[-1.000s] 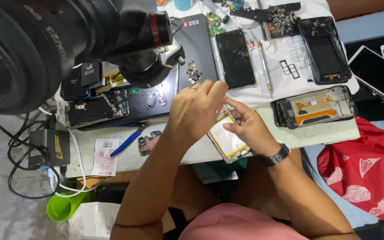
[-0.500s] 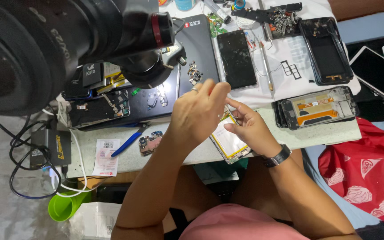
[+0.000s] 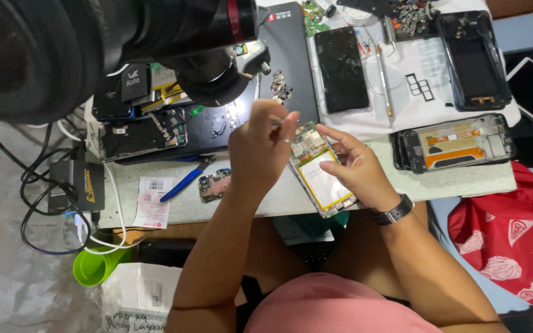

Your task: The person uses a metal spudger to pry and adjust internal components and ribbon cables inside a disassembled smartphone. They repeatedly lift and reposition the battery and flex cables while holding the device steady.

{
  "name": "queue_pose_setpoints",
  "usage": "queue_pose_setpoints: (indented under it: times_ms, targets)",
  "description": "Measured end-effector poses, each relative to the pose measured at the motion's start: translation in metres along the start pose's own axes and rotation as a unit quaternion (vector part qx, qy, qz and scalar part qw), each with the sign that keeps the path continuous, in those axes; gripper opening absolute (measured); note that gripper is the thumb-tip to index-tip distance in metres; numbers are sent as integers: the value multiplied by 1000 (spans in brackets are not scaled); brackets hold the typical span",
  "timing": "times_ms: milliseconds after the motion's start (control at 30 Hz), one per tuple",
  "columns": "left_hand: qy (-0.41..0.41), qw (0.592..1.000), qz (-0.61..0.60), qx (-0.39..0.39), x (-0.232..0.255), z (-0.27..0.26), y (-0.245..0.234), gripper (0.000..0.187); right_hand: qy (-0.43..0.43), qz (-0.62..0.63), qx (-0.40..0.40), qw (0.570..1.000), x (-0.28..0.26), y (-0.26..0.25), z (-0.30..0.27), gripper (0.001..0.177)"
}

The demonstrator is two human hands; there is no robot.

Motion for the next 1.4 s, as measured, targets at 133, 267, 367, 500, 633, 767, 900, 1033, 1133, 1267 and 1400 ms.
queue_pose_setpoints:
  times_ms: [133,267,367,500,633,767,900,1033,1133,1267,1400]
  targets:
    - [-84,975,-204,39,-37,-17,7,24,-15,-14,8,1000,-3,-1,-1,66]
    - [-133,947,-283,69,-60,-33,18,24,-38,1,18,999,-5,-1,-1,61]
    - [-143,926,-340,83,-69,-39,27,25,-53,34,18,998,-6,1,0,51]
    - [-137,922,-356,68,-68,-40,38,23,-53,15,34,998,-5,-1,-3,36]
    - [-147,919,-363,51,-68,-41,46,22,-47,12,57,997,3,-11,-6,24]
    - [-148,919,-362,49,-70,-44,48,23,-50,-18,73,996,11,-19,-5,17]
    - [-100,907,-400,80,-66,-44,50,22,-54,-13,76,996,19,-24,-6,11]
    - [-122,894,-427,52,-60,-50,70,21,-43,28,94,994,29,-27,-8,5]
    - [-134,887,-439,54,-59,-51,76,21,-59,26,81,995,24,-27,-5,4]
    - [-142,883,-443,61,-64,-56,75,21,-70,32,61,995,18,-21,-6,9]
    - [-140,878,-454,62,-70,-63,74,22,-64,47,58,995,17,-18,-5,13]
Point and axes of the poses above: each hand's wrist, its own z-axis towards the middle knuckle, its own y-axis out of the palm, x = y × z, the point moved 9 cm from there along z, towards the middle knuckle, and after that the axes turned 15 degrees about -x, right-handed, at the moved point
